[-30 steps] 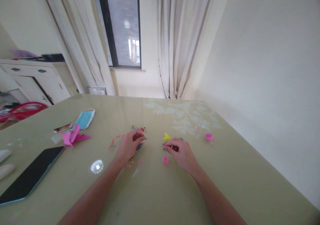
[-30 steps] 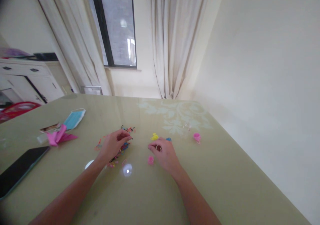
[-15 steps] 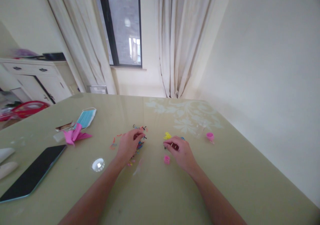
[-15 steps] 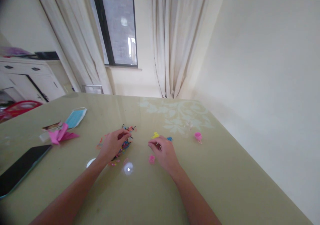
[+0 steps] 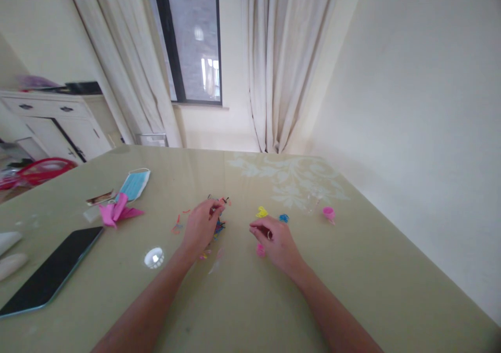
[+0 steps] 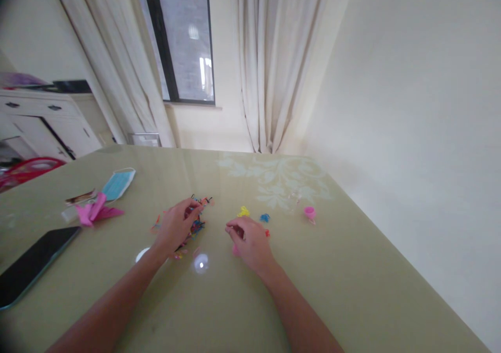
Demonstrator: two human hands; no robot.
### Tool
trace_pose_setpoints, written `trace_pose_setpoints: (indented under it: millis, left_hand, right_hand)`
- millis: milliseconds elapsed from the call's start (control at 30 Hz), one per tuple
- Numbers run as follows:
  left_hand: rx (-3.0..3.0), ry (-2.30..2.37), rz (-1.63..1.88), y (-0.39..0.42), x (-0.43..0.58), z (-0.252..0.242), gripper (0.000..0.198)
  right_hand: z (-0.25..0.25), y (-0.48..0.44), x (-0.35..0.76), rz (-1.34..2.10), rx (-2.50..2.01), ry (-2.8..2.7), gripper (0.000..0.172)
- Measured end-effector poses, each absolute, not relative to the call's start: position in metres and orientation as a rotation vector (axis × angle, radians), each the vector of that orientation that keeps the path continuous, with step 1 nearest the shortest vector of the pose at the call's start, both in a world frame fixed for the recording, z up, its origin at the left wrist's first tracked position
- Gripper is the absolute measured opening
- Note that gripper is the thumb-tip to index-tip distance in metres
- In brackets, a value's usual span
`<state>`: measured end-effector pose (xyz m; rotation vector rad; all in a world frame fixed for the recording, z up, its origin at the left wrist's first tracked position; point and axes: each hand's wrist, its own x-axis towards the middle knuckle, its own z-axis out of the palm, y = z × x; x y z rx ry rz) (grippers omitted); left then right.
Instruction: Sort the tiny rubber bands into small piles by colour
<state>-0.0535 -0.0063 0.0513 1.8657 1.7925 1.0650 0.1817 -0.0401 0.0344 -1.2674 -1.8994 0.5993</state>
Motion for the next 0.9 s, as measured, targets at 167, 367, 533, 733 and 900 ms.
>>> trace_pose_setpoints:
  millis: [167, 367, 533, 733, 900]
  left_hand:
    - [1.706, 1.533, 1.186, -0.006, -0.049, 0.053, 0.022]
    - [1.494, 1.046, 1.249, -0.021, -0.026, 0.057, 0.031]
    - [1.497, 0.965, 1.211, -0.036, -0.018, 0.064, 0.033]
    - [1.497, 0.921, 1.270, -0.043, -0.018, 0.068, 0.032]
    - [1.577, 1.013, 1.221, -0.036, -0.024, 0.066, 0.028]
  right_hand:
    - [0.039, -0.044, 0.177, 0.643, -1.258, -1.854, 0.013]
    - [0.046, -0.051, 0.170, 1.017, -1.154, -1.609, 0.032]
    - [0.053, -0.057, 0.171, 1.227, -1.031, -1.469, 0.036]
    - [0.071, -0.067, 0.183, 1.001, -0.975, -1.514, 0.026]
    - [0.084, -0.075, 0.193, 0.709, -0.883, -1.593, 0.015]
